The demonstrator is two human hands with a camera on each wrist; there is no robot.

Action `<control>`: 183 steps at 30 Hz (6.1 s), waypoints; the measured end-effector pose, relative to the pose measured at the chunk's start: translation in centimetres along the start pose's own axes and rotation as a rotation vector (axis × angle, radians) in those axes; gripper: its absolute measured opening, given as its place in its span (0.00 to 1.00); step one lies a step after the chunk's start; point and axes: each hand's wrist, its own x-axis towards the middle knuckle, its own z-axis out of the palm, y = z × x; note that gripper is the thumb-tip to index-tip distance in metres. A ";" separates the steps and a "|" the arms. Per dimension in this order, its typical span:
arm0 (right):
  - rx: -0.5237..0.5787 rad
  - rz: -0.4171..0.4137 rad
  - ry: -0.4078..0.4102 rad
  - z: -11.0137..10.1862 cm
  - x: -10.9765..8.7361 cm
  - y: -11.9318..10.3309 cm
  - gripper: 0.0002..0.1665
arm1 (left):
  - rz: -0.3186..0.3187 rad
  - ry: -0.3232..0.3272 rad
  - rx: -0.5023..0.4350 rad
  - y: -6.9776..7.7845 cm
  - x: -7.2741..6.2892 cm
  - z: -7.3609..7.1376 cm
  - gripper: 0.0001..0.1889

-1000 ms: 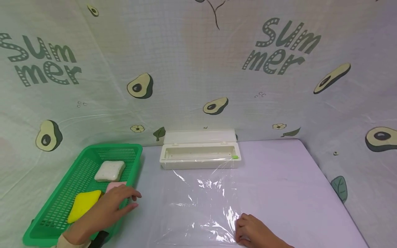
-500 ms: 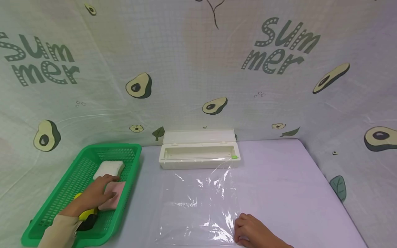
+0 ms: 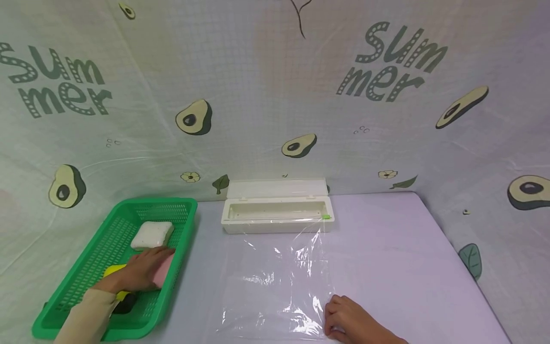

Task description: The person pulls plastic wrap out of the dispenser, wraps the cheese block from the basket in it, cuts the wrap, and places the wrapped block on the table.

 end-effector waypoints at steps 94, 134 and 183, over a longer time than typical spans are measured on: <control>0.016 -0.022 0.003 0.8 0.0 0.0 0.22 | 0.225 0.231 0.198 23.7 9.1 12.3 0.44; 0.044 0.015 -0.015 0.5 0.0 -0.2 0.23 | 0.223 -0.023 0.049 15.0 1.3 12.4 0.18; -0.085 0.976 0.026 0.2 5.3 -0.7 0.12 | -0.107 0.383 -0.189 15.8 4.2 13.5 0.12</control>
